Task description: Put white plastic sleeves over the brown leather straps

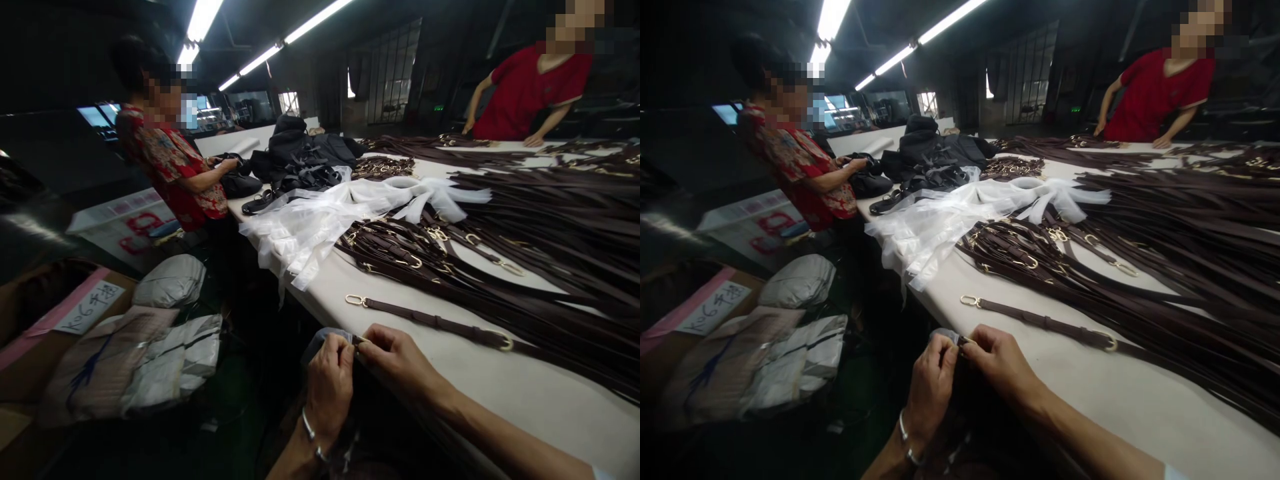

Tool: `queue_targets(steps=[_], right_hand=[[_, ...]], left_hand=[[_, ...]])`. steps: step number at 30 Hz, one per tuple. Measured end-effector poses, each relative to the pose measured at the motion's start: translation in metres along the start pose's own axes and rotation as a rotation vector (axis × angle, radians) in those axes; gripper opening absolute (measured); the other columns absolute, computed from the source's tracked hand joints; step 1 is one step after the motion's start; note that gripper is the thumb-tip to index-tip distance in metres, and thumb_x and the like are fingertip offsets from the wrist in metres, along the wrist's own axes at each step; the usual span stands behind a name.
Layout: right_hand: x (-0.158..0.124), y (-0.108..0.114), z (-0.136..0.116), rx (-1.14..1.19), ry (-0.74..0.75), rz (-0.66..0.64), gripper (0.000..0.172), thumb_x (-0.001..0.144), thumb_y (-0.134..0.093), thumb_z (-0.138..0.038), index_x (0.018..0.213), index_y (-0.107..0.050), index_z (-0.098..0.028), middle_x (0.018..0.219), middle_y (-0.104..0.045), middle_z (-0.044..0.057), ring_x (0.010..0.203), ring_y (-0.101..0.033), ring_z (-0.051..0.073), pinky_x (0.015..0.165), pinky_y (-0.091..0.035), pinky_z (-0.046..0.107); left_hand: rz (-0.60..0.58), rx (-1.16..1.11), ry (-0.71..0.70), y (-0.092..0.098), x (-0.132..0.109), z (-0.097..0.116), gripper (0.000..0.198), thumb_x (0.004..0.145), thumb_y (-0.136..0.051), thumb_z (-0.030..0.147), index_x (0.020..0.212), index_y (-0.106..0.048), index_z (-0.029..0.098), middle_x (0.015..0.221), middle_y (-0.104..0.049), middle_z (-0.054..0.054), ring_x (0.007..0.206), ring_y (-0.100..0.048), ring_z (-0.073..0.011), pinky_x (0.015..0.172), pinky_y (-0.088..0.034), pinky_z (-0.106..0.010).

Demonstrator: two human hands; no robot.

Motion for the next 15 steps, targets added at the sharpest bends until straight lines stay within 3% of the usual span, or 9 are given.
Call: queue_targets(steps=[4, 7, 9, 12, 15], right_hand=[[-0.011, -0.007, -0.032, -0.766, 0.383, -0.177, 0.016, 0.089, -0.044, -0.019, 0.079, -0.057, -0.018, 0.074, -0.061, 0.003, 0.062, -0.047, 0.014, 0.06, -0.032, 0.028], [-0.011, -0.008, -0.036, -0.901, 0.428, -0.207, 0.016, 0.087, -0.042, -0.013, 0.084, -0.058, -0.017, 0.078, -0.064, 0.005, 0.062, -0.048, 0.015, 0.06, -0.031, 0.03], [-0.003, -0.001, -0.033, -0.732, 0.333, -0.115, 0.013, 0.086, -0.047, -0.02, 0.08, -0.058, -0.018, 0.074, -0.062, 0.004, 0.063, -0.049, 0.015, 0.06, -0.033, 0.029], [0.01, 0.005, -0.008, -0.199, 0.03, 0.017, 0.02, 0.079, -0.057, -0.034, 0.067, -0.053, -0.018, 0.062, -0.058, 0.0, 0.059, -0.048, 0.013, 0.055, -0.032, 0.026], [0.012, -0.012, 0.02, 0.336, -0.254, -0.014, 0.033, 0.068, -0.067, -0.046, 0.068, -0.049, -0.019, 0.057, -0.057, -0.002, 0.045, -0.034, 0.007, 0.045, -0.022, 0.023]], left_hand=[[-0.036, 0.078, -0.062, 0.0, 0.004, 0.006, 0.021, 0.101, -0.037, 0.025, 0.083, -0.048, 0.022, 0.074, -0.06, 0.0, 0.067, -0.06, -0.0159, 0.062, -0.043, -0.027], [0.009, 0.24, -0.204, 0.002, 0.005, 0.016, 0.022, 0.101, -0.034, 0.023, 0.083, -0.047, 0.021, 0.074, -0.059, -0.001, 0.066, -0.058, -0.0168, 0.061, -0.04, -0.029], [0.041, 0.315, -0.266, 0.002, 0.004, 0.021, 0.021, 0.101, -0.035, 0.021, 0.083, -0.047, 0.021, 0.074, -0.058, -0.002, 0.066, -0.058, -0.0172, 0.061, -0.04, -0.03], [0.069, 0.357, -0.29, 0.001, -0.001, 0.02, 0.021, 0.1, -0.036, 0.018, 0.082, -0.045, 0.021, 0.074, -0.057, -0.002, 0.067, -0.057, -0.0172, 0.061, -0.039, -0.03], [0.091, 0.308, -0.236, -0.001, -0.006, 0.011, 0.02, 0.101, -0.036, 0.02, 0.083, -0.045, 0.021, 0.073, -0.058, -0.001, 0.065, -0.058, -0.0166, 0.06, -0.039, -0.029]])
Point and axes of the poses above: each hand's wrist, its own x-axis towards the middle knuckle, its own y-axis out of the back of the hand, z = x × y, the point moved 7 cm from there along x, towards the middle knuckle
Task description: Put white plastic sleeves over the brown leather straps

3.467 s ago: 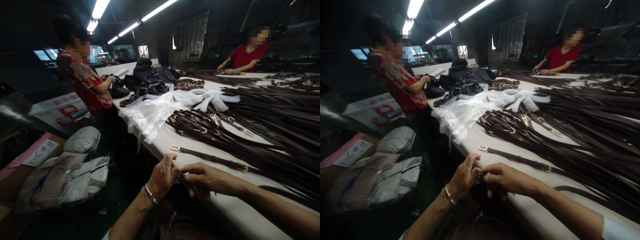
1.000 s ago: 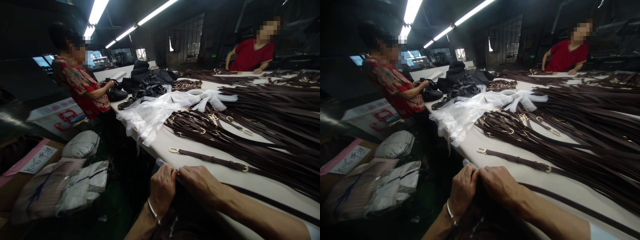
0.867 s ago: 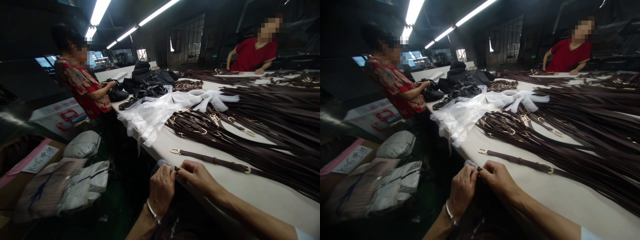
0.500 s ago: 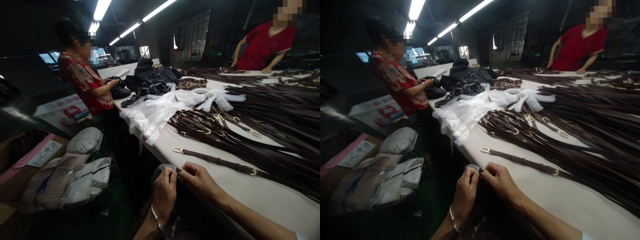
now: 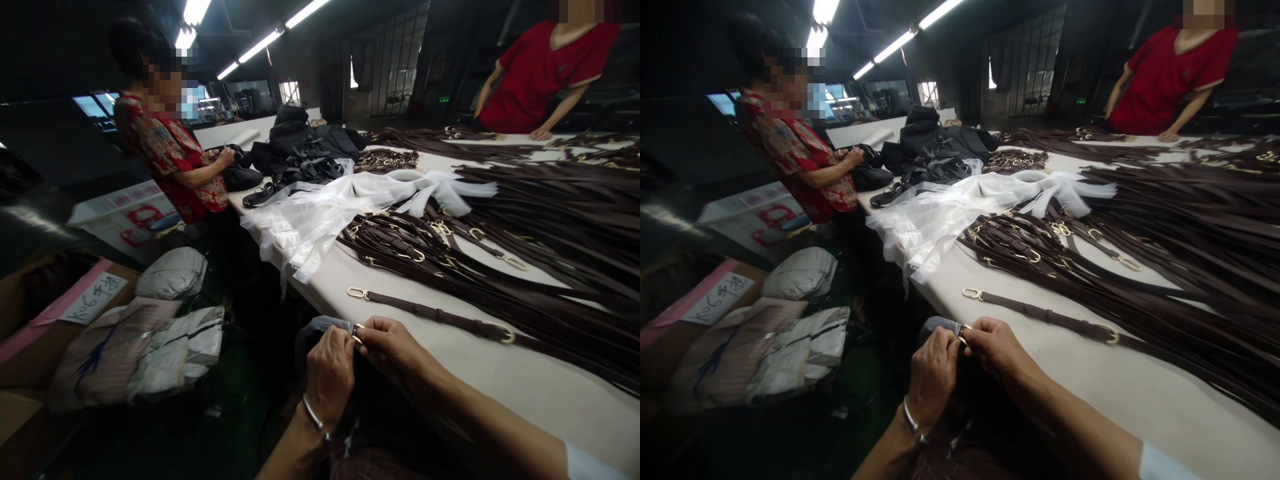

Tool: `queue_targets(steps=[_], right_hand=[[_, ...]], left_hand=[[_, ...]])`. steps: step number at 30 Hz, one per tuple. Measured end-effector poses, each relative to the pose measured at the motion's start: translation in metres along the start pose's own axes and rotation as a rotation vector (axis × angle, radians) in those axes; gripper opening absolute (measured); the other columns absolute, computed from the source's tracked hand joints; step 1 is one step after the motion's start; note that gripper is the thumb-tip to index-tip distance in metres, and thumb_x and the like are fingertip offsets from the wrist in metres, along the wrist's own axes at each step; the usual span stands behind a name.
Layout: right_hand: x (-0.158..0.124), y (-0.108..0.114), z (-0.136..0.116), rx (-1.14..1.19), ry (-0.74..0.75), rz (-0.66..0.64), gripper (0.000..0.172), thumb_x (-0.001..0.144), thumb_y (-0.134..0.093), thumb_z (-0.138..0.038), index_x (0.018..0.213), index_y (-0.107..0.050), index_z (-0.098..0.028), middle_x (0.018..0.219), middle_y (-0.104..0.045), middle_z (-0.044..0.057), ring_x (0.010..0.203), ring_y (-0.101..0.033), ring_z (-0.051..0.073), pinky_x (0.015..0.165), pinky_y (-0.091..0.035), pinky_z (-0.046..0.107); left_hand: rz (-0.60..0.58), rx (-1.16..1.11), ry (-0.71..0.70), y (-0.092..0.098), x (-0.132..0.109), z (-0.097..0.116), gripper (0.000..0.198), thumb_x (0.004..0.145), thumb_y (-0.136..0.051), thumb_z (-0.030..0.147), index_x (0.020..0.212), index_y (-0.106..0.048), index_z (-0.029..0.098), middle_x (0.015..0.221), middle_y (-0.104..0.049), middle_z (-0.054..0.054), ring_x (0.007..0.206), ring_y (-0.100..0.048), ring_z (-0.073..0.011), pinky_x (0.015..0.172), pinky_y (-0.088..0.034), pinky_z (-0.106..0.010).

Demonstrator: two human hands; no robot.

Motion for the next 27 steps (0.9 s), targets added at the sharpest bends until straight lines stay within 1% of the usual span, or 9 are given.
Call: queue_targets(steps=[2, 4, 7, 11, 13, 16, 19, 21, 27], right_hand=[[0.0, -0.008, 0.01, 0.147, -0.084, -0.049, 0.039, 0.066, -0.069, -0.053, 0.073, -0.048, -0.02, 0.062, -0.059, -0.002, 0.042, -0.028, 0.006, 0.042, -0.017, 0.022], [-0.003, -0.008, 0.006, 0.059, -0.018, -0.039, 0.038, 0.07, -0.067, -0.054, 0.072, -0.048, -0.02, 0.063, -0.058, -0.002, 0.043, -0.031, 0.006, 0.042, -0.02, 0.022], [-0.013, -0.007, -0.019, -0.433, 0.332, 0.011, 0.024, 0.083, -0.056, -0.04, 0.071, -0.053, -0.019, 0.066, -0.058, 0.0, 0.058, -0.047, 0.012, 0.054, -0.034, 0.025], [-0.024, -0.025, -0.031, -1.05, 0.644, -0.122, 0.016, 0.085, -0.041, -0.015, 0.076, -0.054, -0.018, 0.072, -0.059, 0.002, 0.06, -0.045, 0.013, 0.059, -0.035, 0.027], [-0.019, -0.022, -0.034, -1.085, 0.623, -0.117, 0.014, 0.084, -0.043, -0.014, 0.076, -0.053, -0.018, 0.073, -0.06, 0.003, 0.062, -0.047, 0.014, 0.06, -0.036, 0.027], [-0.008, -0.005, -0.036, -0.796, 0.355, -0.103, 0.008, 0.082, -0.053, -0.024, 0.084, -0.059, -0.019, 0.071, -0.063, 0.001, 0.06, -0.054, 0.015, 0.056, -0.039, 0.025], [-0.011, 0.002, -0.019, -0.534, -0.017, -0.284, 0.019, 0.08, -0.057, -0.036, 0.081, -0.06, -0.018, 0.066, -0.064, 0.001, 0.045, -0.05, 0.013, 0.043, -0.033, 0.024], [-0.018, 0.004, -0.013, -0.516, -0.107, -0.34, 0.022, 0.08, -0.056, -0.038, 0.072, -0.058, -0.018, 0.063, -0.064, 0.002, 0.042, -0.046, 0.011, 0.041, -0.03, 0.023], [-0.028, -0.013, -0.034, -1.178, 0.384, -0.191, 0.016, 0.08, -0.05, -0.016, 0.074, -0.065, -0.018, 0.071, -0.069, 0.007, 0.065, -0.061, 0.019, 0.058, -0.035, 0.028]], left_hand=[[0.006, -0.073, 0.068, -0.001, -0.005, -0.006, 0.02, 0.101, -0.035, 0.021, 0.084, -0.046, 0.022, 0.074, -0.06, -0.001, 0.066, -0.059, -0.0162, 0.06, -0.04, -0.028], [-0.013, -0.141, 0.134, -0.001, -0.007, -0.011, 0.021, 0.101, -0.036, 0.022, 0.083, -0.046, 0.022, 0.075, -0.06, -0.001, 0.067, -0.06, -0.0161, 0.061, -0.041, -0.027], [-0.068, -0.186, 0.163, 0.004, -0.004, -0.011, 0.021, 0.1, -0.036, 0.022, 0.082, -0.046, 0.022, 0.075, -0.06, -0.001, 0.069, -0.06, -0.0163, 0.062, -0.042, -0.027], [-0.114, -0.119, 0.071, 0.01, 0.007, -0.001, 0.021, 0.1, -0.034, 0.021, 0.084, -0.046, 0.022, 0.075, -0.059, -0.001, 0.067, -0.059, -0.0164, 0.062, -0.041, -0.028], [-0.127, -0.06, -0.006, 0.011, 0.009, 0.004, 0.022, 0.101, -0.033, 0.02, 0.083, -0.047, 0.021, 0.075, -0.059, -0.002, 0.068, -0.059, -0.0169, 0.063, -0.04, -0.029], [-0.129, -0.012, -0.083, 0.011, 0.008, 0.004, 0.021, 0.1, -0.034, 0.019, 0.084, -0.047, 0.021, 0.077, -0.059, -0.002, 0.07, -0.059, -0.0177, 0.063, -0.04, -0.03], [-0.143, -0.051, 0.005, 0.009, 0.005, -0.01, 0.02, 0.1, -0.036, 0.021, 0.083, -0.047, 0.021, 0.075, -0.059, -0.001, 0.066, -0.058, -0.017, 0.061, -0.039, -0.03], [-0.182, -0.136, 0.117, 0.005, 0.003, -0.02, 0.02, 0.1, -0.038, 0.023, 0.082, -0.047, 0.021, 0.074, -0.059, 0.0, 0.066, -0.059, -0.0162, 0.061, -0.04, -0.029], [-0.295, -0.231, 0.154, -0.002, -0.002, 0.001, 0.02, 0.099, -0.038, 0.024, 0.083, -0.048, 0.022, 0.077, -0.06, 0.0, 0.071, -0.06, -0.0174, 0.065, -0.042, -0.029]])
Point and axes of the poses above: each hand's wrist, its own x-axis towards the middle knuckle, its own y-axis out of the back of the hand, z = x × y, the point moved 7 cm from there along x, towards the middle knuckle
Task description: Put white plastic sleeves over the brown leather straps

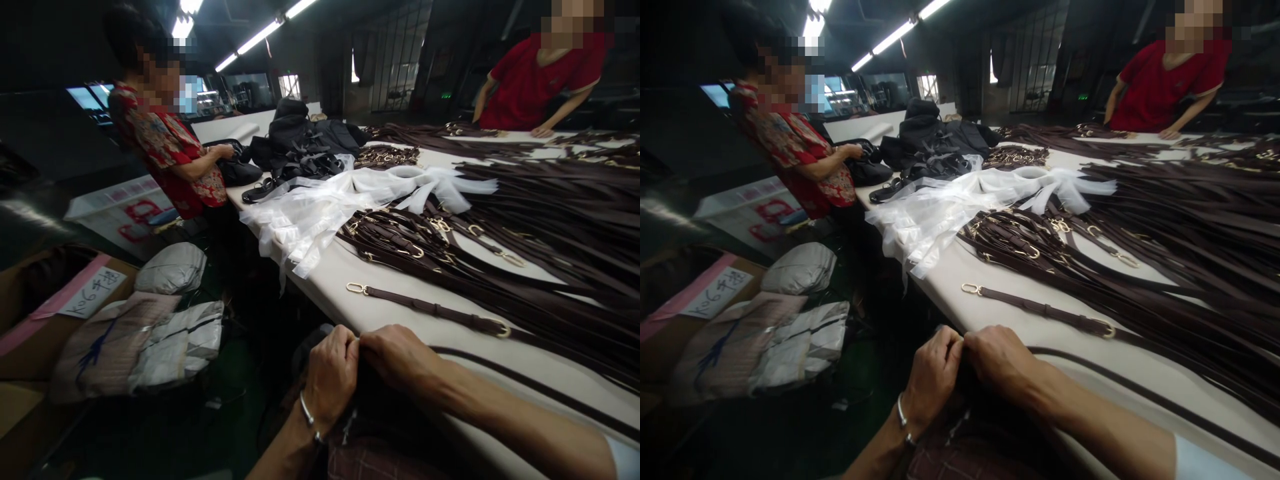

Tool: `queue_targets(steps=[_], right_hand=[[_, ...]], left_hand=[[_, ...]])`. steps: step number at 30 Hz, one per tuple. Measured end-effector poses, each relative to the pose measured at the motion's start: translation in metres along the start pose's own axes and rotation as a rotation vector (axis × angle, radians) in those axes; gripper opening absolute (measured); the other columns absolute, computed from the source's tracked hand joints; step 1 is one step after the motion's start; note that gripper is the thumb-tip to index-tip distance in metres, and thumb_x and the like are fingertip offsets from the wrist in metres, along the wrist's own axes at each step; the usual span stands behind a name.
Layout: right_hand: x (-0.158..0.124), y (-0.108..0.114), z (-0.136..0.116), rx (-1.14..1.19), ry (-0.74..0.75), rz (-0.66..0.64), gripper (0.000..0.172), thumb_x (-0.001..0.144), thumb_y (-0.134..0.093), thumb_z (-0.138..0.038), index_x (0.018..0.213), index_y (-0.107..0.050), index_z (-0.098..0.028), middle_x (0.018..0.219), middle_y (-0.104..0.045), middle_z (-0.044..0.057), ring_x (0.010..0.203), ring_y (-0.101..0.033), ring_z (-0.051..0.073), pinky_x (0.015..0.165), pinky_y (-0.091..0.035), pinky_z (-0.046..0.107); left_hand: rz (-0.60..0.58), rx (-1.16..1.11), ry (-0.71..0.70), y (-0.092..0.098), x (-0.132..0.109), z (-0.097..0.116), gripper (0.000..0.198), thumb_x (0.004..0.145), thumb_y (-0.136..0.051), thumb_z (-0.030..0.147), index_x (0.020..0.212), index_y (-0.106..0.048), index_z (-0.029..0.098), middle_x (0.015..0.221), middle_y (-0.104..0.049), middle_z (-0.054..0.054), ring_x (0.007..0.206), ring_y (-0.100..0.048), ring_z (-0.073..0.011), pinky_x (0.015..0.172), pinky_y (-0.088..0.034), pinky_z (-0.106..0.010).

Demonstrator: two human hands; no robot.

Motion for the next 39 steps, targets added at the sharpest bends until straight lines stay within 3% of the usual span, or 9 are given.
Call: queue_targets(steps=[3, 9, 12, 16, 23, 28, 31, 35, 39], right_hand=[[-0.001, 0.01, -0.001, -0.07, 0.009, 0.009, 0.014, 0.083, -0.054, -0.02, 0.079, -0.067, -0.02, 0.074, -0.07, 0.007, 0.067, -0.062, 0.019, 0.059, -0.035, 0.028], [-0.022, 0.021, 0.035, 0.463, -0.324, -0.316, 0.031, 0.087, -0.053, -0.045, 0.079, -0.063, -0.018, 0.051, -0.056, -0.002, 0.041, -0.046, 0.01, 0.04, -0.031, 0.021], [-0.011, 0.026, 0.019, 0.493, -0.266, -0.269, 0.029, 0.087, -0.054, -0.042, 0.074, -0.061, -0.017, 0.049, -0.052, -0.004, 0.04, -0.041, 0.007, 0.038, -0.029, 0.018], [0.01, 0.027, -0.015, 0.522, -0.132, -0.263, 0.024, 0.086, -0.056, -0.037, 0.075, -0.063, -0.017, 0.049, -0.051, -0.005, 0.043, -0.042, 0.007, 0.041, -0.029, 0.017], [0.003, 0.08, -0.012, 0.318, -0.224, -0.187, 0.029, 0.084, -0.056, -0.041, 0.07, -0.064, -0.017, 0.049, -0.043, -0.004, 0.045, -0.038, 0.009, 0.042, -0.024, 0.022], [0.021, 0.107, -0.077, -0.156, 0.027, -0.006, 0.03, 0.081, -0.058, -0.036, 0.058, -0.056, -0.017, 0.051, -0.039, -0.003, 0.049, -0.03, 0.009, 0.047, -0.02, 0.027], [0.037, 0.11, -0.104, -0.028, 0.089, -0.05, 0.027, 0.082, -0.058, -0.037, 0.063, -0.059, -0.017, 0.052, -0.043, -0.003, 0.05, -0.034, 0.009, 0.048, -0.023, 0.026], [0.025, 0.131, -0.078, 0.477, -0.05, -0.24, 0.038, 0.077, -0.067, -0.056, 0.081, -0.063, -0.018, 0.048, -0.04, -0.007, 0.042, -0.031, 0.007, 0.042, -0.021, 0.023], [-0.017, 0.195, -0.022, 0.539, -0.222, -0.051, 0.049, 0.071, -0.069, -0.067, 0.082, -0.066, -0.019, 0.045, -0.031, -0.008, 0.038, -0.021, 0.006, 0.04, -0.012, 0.025]], left_hand=[[0.025, 0.026, -0.056, 0.006, -0.003, -0.002, 0.019, 0.099, -0.036, 0.023, 0.084, -0.048, 0.022, 0.078, -0.061, 0.0, 0.07, -0.06, -0.0172, 0.064, -0.042, -0.029], [0.269, 0.159, 0.084, 0.037, 0.0, -0.06, 0.021, 0.099, -0.036, 0.024, 0.082, -0.049, 0.021, 0.086, -0.066, -0.005, 0.081, -0.064, -0.0222, 0.071, -0.048, -0.035], [0.223, -0.015, 0.011, 0.03, 0.005, -0.045, 0.019, 0.098, -0.037, 0.024, 0.088, -0.053, 0.02, 0.115, -0.065, -0.009, 0.109, -0.06, -0.0252, 0.092, -0.047, -0.042], [0.062, -0.364, 0.007, 0.024, 0.01, -0.02, 0.019, 0.098, -0.04, 0.031, 0.104, -0.055, 0.021, 0.115, -0.065, -0.009, 0.107, -0.061, -0.0227, 0.091, -0.049, -0.038], [-0.014, -0.475, 0.135, 0.058, 0.016, -0.047, 0.025, 0.099, -0.039, 0.038, 0.09, -0.055, 0.02, 0.116, -0.066, -0.009, 0.109, -0.061, -0.0216, 0.094, -0.046, -0.036], [-0.063, -0.525, -0.003, 0.087, 0.042, -0.002, 0.026, 0.098, -0.043, 0.041, 0.092, -0.056, 0.019, 0.102, -0.067, -0.007, 0.096, -0.062, -0.0193, 0.085, -0.047, -0.031], [0.014, -0.444, -0.059, 0.113, 0.057, 0.017, 0.028, 0.098, -0.04, 0.043, 0.086, -0.051, 0.02, 0.077, -0.06, -0.002, 0.074, -0.058, -0.0165, 0.068, -0.045, -0.028], [0.295, -0.158, -0.071, 0.162, 0.061, -0.018, 0.025, 0.096, -0.038, 0.039, 0.082, -0.048, 0.021, 0.074, -0.055, -0.001, 0.07, -0.055, -0.0175, 0.068, -0.043, -0.03], [0.405, -0.056, 0.065, 0.189, 0.053, -0.09, 0.026, 0.092, -0.038, 0.04, 0.083, -0.052, 0.021, 0.082, -0.063, -0.005, 0.078, -0.06, -0.021, 0.076, -0.046, -0.035]])
Point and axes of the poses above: each hand's wrist, its own x-axis towards the middle knuckle, its own y-axis out of the back of the hand, z = x × y, the point moved 7 cm from there along x, towards the middle knuckle
